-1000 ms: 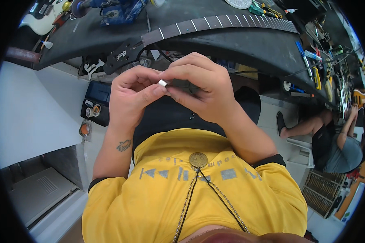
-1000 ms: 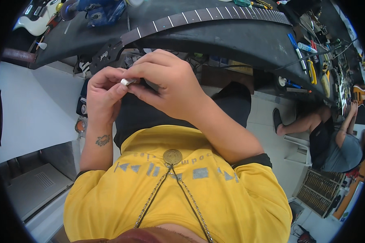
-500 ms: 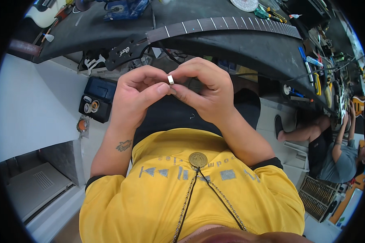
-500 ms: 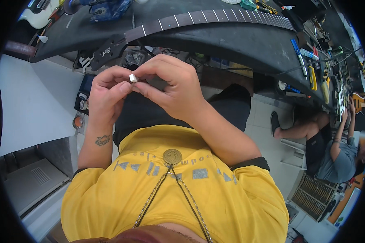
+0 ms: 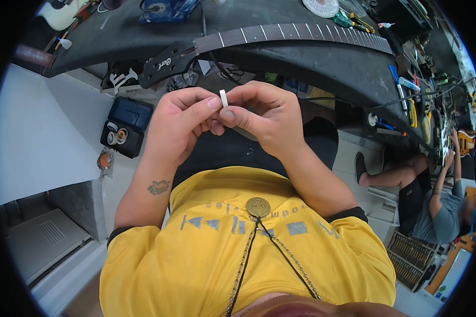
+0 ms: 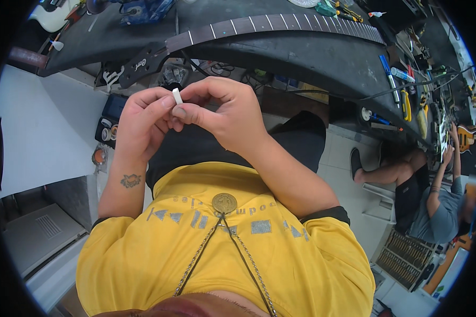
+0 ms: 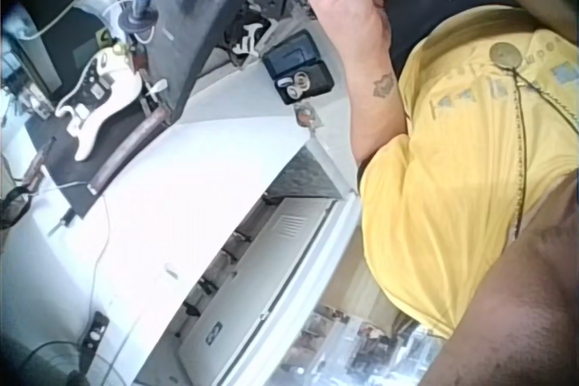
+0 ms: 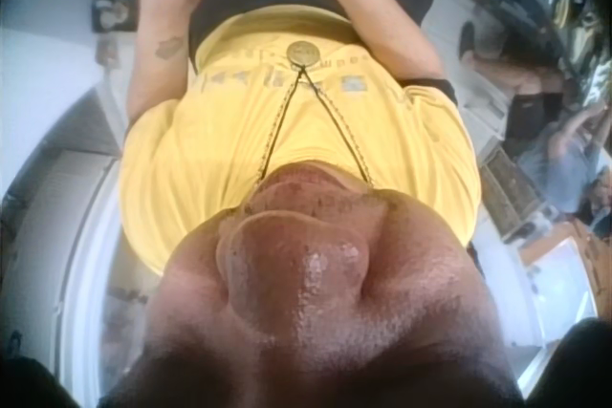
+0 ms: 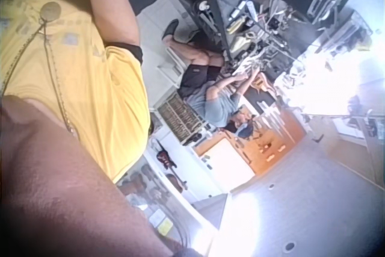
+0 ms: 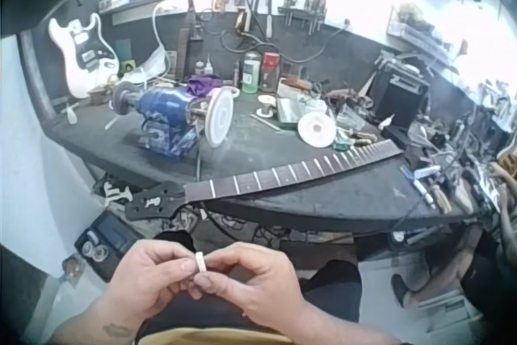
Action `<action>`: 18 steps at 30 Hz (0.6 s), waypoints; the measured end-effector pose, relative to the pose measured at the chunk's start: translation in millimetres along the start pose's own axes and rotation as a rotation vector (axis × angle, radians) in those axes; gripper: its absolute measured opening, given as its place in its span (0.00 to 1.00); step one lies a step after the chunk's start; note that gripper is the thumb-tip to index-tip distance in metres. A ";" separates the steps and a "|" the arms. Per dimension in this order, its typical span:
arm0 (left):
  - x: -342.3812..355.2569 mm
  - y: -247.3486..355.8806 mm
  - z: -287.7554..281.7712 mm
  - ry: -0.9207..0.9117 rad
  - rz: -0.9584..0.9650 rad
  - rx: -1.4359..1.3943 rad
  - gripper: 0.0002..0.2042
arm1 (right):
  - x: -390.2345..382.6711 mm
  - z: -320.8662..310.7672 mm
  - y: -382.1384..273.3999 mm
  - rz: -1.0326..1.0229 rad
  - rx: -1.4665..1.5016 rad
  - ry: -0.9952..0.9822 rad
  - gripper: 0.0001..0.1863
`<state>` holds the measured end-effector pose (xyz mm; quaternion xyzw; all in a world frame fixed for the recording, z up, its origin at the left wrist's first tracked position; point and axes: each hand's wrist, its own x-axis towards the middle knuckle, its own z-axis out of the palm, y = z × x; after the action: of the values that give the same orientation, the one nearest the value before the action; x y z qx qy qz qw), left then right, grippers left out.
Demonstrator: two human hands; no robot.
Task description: The person holds a guitar nut against a spinning polishing wheel and then fits the nut into the slot at the top of a guitar neck.
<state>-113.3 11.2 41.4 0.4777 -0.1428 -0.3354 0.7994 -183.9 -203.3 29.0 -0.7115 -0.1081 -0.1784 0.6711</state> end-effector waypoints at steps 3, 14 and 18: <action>1.7 -1.5 -1.2 -0.013 -0.036 -0.039 0.10 | 0.0 1.5 -3.7 0.285 0.345 -0.021 0.12; 11.7 -7.0 0.3 0.025 -0.074 0.012 0.10 | 5.2 -0.7 16.7 0.455 0.697 -0.010 0.14; 12.5 -7.9 -0.5 0.030 -0.071 0.012 0.10 | 5.3 -1.4 18.1 0.461 0.740 -0.019 0.14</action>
<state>-107.0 0.7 33.2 0.4923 -0.1158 -0.3555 0.7860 -172.1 -206.5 14.6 -0.4300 -0.0092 0.0334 0.9022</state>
